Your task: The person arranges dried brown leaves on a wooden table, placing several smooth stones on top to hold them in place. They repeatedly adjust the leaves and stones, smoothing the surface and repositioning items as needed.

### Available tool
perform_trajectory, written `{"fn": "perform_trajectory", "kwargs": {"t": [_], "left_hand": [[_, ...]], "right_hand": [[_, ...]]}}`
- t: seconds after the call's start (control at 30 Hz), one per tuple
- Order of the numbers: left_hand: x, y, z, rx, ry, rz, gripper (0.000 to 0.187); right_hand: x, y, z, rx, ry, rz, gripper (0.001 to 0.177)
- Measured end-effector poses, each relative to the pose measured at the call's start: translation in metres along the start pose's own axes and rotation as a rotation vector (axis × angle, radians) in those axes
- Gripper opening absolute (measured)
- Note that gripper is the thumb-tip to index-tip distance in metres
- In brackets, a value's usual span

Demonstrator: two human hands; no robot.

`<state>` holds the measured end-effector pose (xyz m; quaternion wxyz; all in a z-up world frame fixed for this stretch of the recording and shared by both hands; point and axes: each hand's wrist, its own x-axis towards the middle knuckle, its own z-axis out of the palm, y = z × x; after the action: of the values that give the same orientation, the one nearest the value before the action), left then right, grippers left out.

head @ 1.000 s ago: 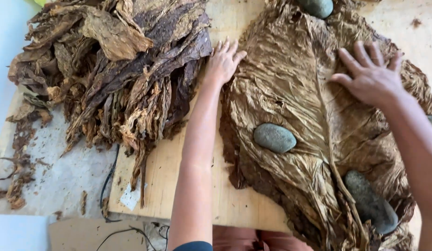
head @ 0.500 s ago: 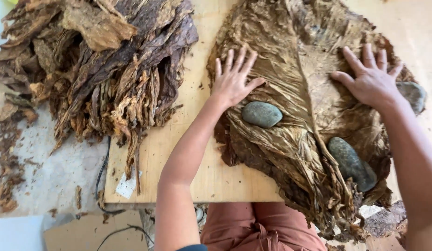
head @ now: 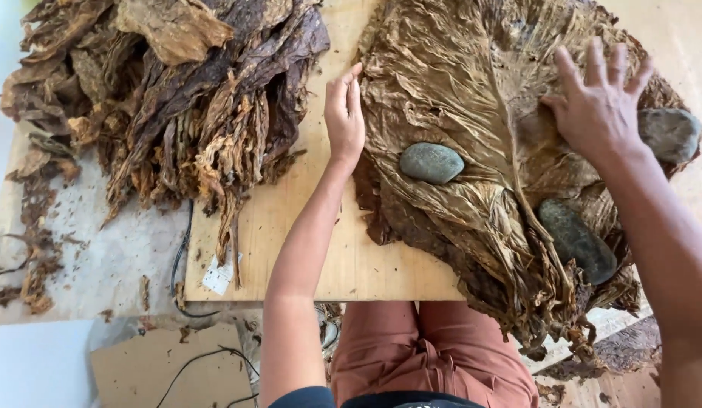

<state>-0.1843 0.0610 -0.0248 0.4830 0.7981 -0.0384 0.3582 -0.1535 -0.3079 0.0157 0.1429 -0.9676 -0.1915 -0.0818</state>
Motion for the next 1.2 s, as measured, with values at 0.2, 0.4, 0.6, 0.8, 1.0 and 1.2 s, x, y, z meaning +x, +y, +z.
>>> {"fn": "perform_trajectory", "kwargs": {"t": [0.2,0.4,0.6,0.8,1.0,1.2], "left_hand": [[-0.009,-0.028,0.000,0.214,-0.160,-0.321,0.045],[0.000,-0.070,0.031,0.503,-0.157,-0.312,0.040],[0.011,-0.006,0.027,0.469,-0.026,-0.142,0.004],[0.011,0.003,0.015,0.193,0.000,-0.254,0.009],[0.002,-0.019,-0.001,0.543,-0.163,-0.230,0.014],[0.017,-0.002,-0.014,0.238,-0.074,-0.507,0.022]], "right_hand": [[-0.010,-0.099,0.001,0.111,-0.303,-0.172,0.070],[-0.008,-0.061,0.052,0.218,-0.121,-0.311,0.062],[-0.007,-0.063,0.045,0.310,-0.153,-0.340,0.062],[-0.005,-0.058,0.051,0.281,-0.154,-0.337,0.063],[-0.005,-0.057,0.052,0.283,-0.155,-0.337,0.064],[-0.005,-0.059,0.048,0.327,-0.185,-0.299,0.064]]}}
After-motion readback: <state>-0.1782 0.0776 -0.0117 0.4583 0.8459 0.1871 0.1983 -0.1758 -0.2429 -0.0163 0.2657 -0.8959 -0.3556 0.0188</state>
